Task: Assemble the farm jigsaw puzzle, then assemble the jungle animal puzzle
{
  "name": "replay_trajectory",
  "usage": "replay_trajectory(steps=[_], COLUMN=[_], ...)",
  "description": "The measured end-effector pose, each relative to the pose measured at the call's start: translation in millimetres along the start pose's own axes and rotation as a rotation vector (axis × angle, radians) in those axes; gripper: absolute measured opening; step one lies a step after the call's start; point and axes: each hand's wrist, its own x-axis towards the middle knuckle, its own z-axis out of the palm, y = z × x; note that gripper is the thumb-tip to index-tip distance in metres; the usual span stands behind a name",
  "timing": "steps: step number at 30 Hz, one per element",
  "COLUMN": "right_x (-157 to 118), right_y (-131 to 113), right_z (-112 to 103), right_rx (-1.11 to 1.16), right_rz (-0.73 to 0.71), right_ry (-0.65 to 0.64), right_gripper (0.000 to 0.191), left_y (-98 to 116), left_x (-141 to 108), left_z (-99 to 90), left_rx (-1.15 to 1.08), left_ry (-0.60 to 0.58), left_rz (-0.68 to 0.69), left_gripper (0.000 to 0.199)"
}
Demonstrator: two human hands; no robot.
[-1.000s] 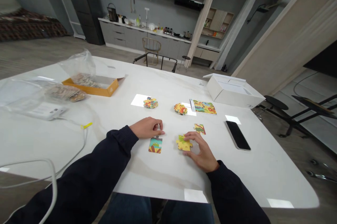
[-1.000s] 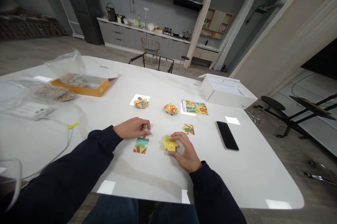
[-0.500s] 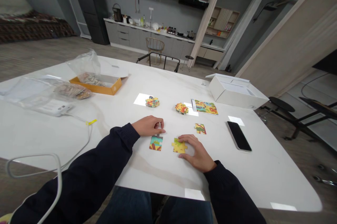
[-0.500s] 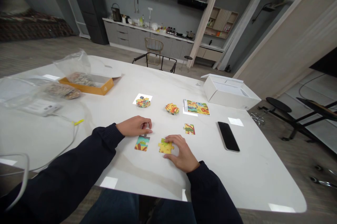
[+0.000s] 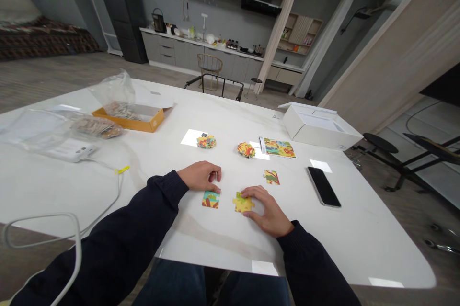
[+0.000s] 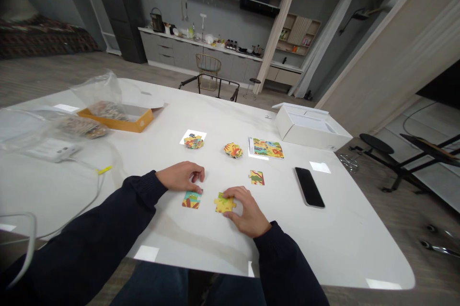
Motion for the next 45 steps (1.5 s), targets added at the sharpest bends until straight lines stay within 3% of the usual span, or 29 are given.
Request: replay_trajectory(steps=[11,14,21,26,38,45], right_x=[0,9,90,129,130,127], right_y=[-2,2,52,86,100,73], right_z=[-1,-6,-26,-16,-6,-17], right_rx=[0.006,-0.038,-0.311,-0.475,-0.439,-0.446], right_rz=[-0.01,0.016,0.028,0.083,0.157,0.053], right_ry=[-0.001,0.084,0.46,0.441,0.496,0.591], right_gripper=[0.042,0.042,0.041,0.042,0.034,0.029], left_y=[0,2,3,3,-2,1], left_x=[1,0,-1,-1,1,0], left_z=[0.5,-0.7,-1.2,-1.7,0.4,0.3], left_rx=[0.025,0.022,0.011,0.003,0.009,0.022], left_ry=[0.0,-0.005,0.011,0.005,0.007,0.007], left_rz=[-0.006,-0.011,-0.021,-0.028,-0.007,-0.013], left_gripper=[0.038,0.036,0.035,0.034,0.036,0.035])
